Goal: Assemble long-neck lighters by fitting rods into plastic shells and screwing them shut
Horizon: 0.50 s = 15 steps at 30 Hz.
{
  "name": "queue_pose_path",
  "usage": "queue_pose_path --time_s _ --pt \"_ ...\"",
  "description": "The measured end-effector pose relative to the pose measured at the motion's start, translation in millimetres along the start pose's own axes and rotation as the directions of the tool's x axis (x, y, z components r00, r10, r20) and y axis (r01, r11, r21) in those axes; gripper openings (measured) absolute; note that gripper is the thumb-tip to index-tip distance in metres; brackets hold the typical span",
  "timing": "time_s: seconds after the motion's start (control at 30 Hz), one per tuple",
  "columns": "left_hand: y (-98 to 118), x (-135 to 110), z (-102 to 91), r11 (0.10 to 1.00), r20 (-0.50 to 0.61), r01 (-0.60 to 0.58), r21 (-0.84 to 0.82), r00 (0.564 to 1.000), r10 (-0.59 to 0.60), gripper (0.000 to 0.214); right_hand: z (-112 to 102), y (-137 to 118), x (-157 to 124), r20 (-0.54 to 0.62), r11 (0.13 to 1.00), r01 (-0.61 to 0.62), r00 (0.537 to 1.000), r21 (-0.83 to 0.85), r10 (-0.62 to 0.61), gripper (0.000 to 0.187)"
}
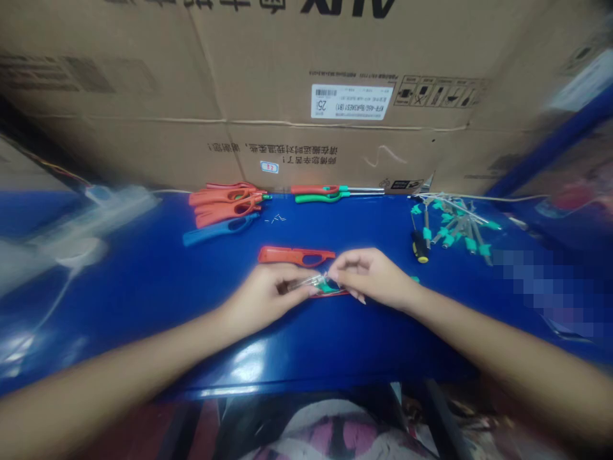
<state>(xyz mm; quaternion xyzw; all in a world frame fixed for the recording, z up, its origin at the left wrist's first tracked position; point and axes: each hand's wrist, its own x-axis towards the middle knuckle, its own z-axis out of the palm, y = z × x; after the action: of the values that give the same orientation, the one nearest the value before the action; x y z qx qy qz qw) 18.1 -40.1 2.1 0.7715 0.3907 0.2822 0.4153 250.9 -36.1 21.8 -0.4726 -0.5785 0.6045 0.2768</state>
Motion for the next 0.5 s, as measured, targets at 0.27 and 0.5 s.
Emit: queue_pose_path --time_s 0.27,0.5 --pt "2.9 -0.2 4.4 1.000 -0.023 -0.012 0.001 1.000 0.012 0.023 3.5 3.9 1.2 -0.046 0.999 0.038 0.998 0.017 -0.037 0.032" --pt "3.6 -1.3 8.3 1.000 -0.025 0.001 -0.030 1.000 -0.001 0.022 8.0 2.8 1.5 -0.077 0.999 0.037 0.996 0.007 -0.036 0.029"
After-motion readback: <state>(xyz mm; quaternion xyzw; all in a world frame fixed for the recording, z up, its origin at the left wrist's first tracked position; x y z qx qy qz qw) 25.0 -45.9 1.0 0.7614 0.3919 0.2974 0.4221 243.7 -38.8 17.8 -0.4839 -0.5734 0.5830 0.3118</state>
